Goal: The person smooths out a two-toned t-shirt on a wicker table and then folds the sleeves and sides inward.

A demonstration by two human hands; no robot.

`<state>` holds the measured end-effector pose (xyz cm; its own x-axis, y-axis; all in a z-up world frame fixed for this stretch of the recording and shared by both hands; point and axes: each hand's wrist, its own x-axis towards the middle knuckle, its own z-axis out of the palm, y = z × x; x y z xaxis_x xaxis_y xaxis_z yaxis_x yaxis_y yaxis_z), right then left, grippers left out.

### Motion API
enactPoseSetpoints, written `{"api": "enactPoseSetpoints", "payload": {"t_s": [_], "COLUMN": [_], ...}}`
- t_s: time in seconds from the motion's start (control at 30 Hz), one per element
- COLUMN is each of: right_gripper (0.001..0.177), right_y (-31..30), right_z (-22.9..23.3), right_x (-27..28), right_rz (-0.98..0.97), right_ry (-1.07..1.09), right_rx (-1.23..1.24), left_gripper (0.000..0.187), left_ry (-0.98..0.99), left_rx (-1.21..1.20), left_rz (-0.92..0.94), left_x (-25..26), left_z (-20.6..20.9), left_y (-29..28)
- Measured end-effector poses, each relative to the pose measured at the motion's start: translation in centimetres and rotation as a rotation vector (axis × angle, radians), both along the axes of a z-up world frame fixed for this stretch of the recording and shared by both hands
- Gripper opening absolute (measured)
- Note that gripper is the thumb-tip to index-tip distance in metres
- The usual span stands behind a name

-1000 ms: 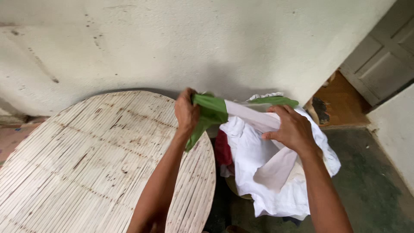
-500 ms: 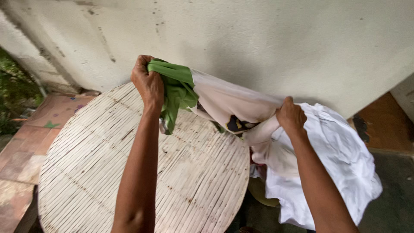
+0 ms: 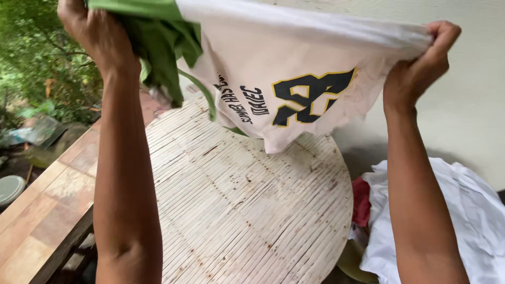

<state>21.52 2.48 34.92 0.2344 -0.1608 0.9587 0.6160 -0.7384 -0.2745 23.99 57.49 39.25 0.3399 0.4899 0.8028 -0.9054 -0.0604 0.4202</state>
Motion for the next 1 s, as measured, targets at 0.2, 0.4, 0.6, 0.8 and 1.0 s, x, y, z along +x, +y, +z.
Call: {"api": "enactPoseSetpoints", "payload": {"t_s": [0.2, 0.4, 0.6, 0.8, 1.0], "right_gripper": [0.014, 0.028, 0.033, 0.032, 0.022], "right_y": [3.6, 0.2, -2.9, -0.6, -1.8], "right_z": [-8.6, -23.1, -29.7, -32.9, -34.9], "right_x": [-6.3, -10.1, -8.0, -9.1, -11.6], "right_rz": [-0.082, -0.161, 0.199, 0.071, 0.032], "right_ry": [0.18, 0.92, 1.564, 1.345, 1.316], "right_rx": [-0.291, -0.583, -0.443, -0.316, -0.134], "left_gripper": [0.012, 0.039, 0.031, 0.023, 0.03], "left_ry": [0.284, 1.299, 1.834, 1.837, 1.206], "left_rx": [0.511, 0.579, 0.909, 1.018, 1.151], "left_rz": [0.645, 0.587, 0.371, 0.568, 0.792], "left_x": [-16.5, -26.2, -26.8, -24.2, -24.6], "left_z": [-8.3, -20.9, -29.7, -36.2, -39.4], "left_y": [2.8, 4.3, 6.1, 5.4, -3.5]}}
